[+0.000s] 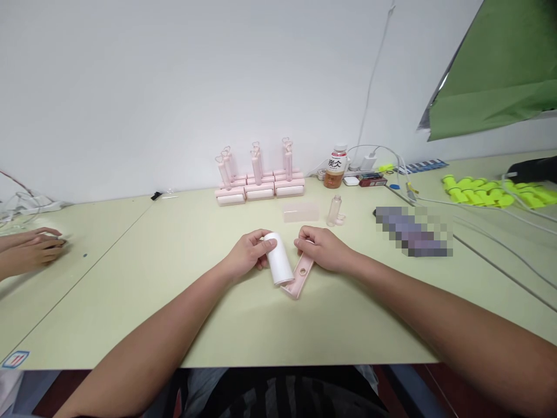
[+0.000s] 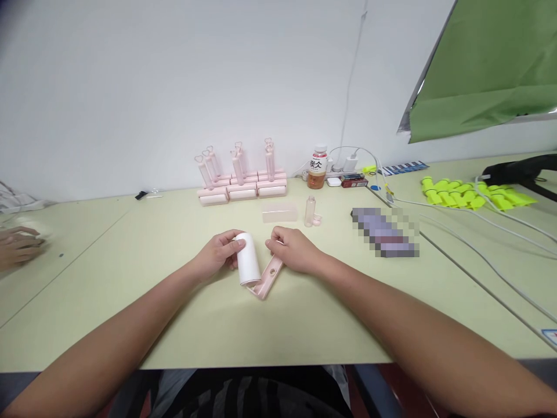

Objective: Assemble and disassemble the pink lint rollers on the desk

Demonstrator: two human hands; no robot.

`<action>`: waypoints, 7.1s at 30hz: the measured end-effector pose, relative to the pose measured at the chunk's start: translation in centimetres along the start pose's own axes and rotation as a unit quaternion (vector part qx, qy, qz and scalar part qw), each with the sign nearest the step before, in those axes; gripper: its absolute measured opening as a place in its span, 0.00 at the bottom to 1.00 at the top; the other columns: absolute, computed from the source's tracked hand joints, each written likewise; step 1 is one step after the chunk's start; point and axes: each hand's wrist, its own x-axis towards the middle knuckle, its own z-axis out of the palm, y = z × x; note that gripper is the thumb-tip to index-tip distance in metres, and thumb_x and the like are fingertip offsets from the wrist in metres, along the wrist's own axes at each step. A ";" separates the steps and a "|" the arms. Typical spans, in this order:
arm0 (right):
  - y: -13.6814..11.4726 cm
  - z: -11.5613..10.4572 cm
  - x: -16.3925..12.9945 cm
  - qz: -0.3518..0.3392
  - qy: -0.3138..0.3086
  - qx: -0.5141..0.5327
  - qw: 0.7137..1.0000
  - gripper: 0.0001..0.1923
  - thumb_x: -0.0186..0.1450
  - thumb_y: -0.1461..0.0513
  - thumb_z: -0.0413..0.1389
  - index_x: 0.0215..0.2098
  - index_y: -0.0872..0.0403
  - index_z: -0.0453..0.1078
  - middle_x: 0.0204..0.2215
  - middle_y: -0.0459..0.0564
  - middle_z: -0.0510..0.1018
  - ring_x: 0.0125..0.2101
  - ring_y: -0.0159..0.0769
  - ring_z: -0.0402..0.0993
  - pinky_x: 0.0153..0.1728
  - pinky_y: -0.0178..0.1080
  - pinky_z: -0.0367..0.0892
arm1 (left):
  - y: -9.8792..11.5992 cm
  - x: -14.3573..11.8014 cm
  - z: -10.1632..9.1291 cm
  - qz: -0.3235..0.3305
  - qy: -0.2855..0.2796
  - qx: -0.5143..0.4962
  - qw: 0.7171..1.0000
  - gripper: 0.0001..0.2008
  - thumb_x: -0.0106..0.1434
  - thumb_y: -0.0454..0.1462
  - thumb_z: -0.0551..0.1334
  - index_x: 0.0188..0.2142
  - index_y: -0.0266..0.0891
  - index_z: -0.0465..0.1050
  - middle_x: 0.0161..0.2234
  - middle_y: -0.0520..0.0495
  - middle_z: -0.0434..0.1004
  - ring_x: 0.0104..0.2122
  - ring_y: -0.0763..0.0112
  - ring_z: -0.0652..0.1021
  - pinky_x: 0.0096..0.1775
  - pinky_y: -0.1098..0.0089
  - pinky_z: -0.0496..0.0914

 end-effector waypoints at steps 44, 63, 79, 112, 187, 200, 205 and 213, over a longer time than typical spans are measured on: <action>-1.6 1.0 -1.4 0.048 -0.101 0.366 0.924 0.23 0.55 0.49 0.66 0.31 0.55 0.63 0.27 0.44 0.71 0.27 0.31 0.72 0.31 0.41 0.76 | 1.2 -2.1 0.1 0.205 -0.072 0.349 0.912 0.38 0.66 0.45 0.59 0.70 0.46 0.41 0.57 0.43 0.69 0.48 0.61 0.75 0.49 0.63 0.69; -0.6 0.3 -1.2 0.053 -0.132 0.346 0.927 0.24 0.55 0.44 0.64 0.30 0.55 0.66 0.31 0.47 0.73 0.34 0.35 0.73 0.41 0.45 0.75 | 1.6 -2.0 0.1 0.240 -0.097 0.504 0.824 0.28 0.71 0.49 0.48 0.68 0.53 0.46 0.48 0.43 0.68 0.46 0.60 0.70 0.46 0.61 0.67; -2.2 0.4 -1.8 0.035 -0.104 0.267 0.958 0.23 0.49 0.50 0.68 0.28 0.53 0.62 0.24 0.42 0.69 0.27 0.32 0.67 0.28 0.35 0.62 | 2.5 -2.3 0.9 0.187 -0.063 0.545 0.815 0.27 0.63 0.60 0.51 0.48 0.46 0.69 0.39 0.46 0.70 0.39 0.61 0.71 0.34 0.67 0.63; -0.3 1.7 -1.0 -0.032 0.017 0.165 0.986 0.15 0.64 0.54 0.56 0.46 0.50 0.73 0.42 0.50 0.69 0.34 0.36 0.73 0.39 0.41 0.71 | 1.8 -1.6 1.2 0.125 0.068 0.599 0.788 0.31 0.63 0.62 0.47 0.54 0.49 0.66 0.39 0.45 0.72 0.40 0.58 0.74 0.32 0.67 0.64; -1.3 -0.1 -2.1 -0.169 0.010 0.011 0.985 0.16 0.65 0.60 0.53 0.49 0.54 0.74 0.32 0.50 0.81 0.20 0.28 0.63 0.24 0.33 0.61 | -0.1 0.2 -0.1 0.113 0.053 -0.035 0.992 0.23 0.56 0.48 0.65 0.46 0.39 0.66 0.31 0.53 0.69 0.27 0.73 0.68 0.28 0.74 0.61; -1.6 0.1 -2.0 -0.169 0.029 -0.006 0.985 0.16 0.64 0.61 0.53 0.47 0.53 0.77 0.33 0.49 0.83 0.22 0.30 0.69 0.25 0.34 0.64 | 0.0 -0.3 0.1 0.114 0.082 0.101 0.985 0.24 0.61 0.50 0.62 0.50 0.39 0.64 0.40 0.47 0.72 0.35 0.67 0.71 0.35 0.71 0.64; -1.5 0.1 -1.9 -0.169 0.038 -0.003 0.985 0.15 0.64 0.62 0.53 0.46 0.53 0.77 0.33 0.48 0.83 0.26 0.33 0.74 0.28 0.35 0.66 | 0.0 -0.4 0.4 0.108 0.086 0.123 0.983 0.26 0.61 0.51 0.61 0.53 0.39 0.63 0.43 0.46 0.72 0.39 0.64 0.72 0.37 0.69 0.65; -1.7 1.1 -1.9 -0.124 0.028 0.041 0.991 0.13 0.64 0.59 0.54 0.42 0.53 0.78 0.36 0.48 0.83 0.29 0.34 0.75 0.30 0.35 0.67 | 0.6 -0.9 1.1 0.093 0.084 0.184 0.975 0.27 0.60 0.52 0.63 0.51 0.39 0.62 0.44 0.45 0.72 0.42 0.60 0.73 0.38 0.67 0.68</action>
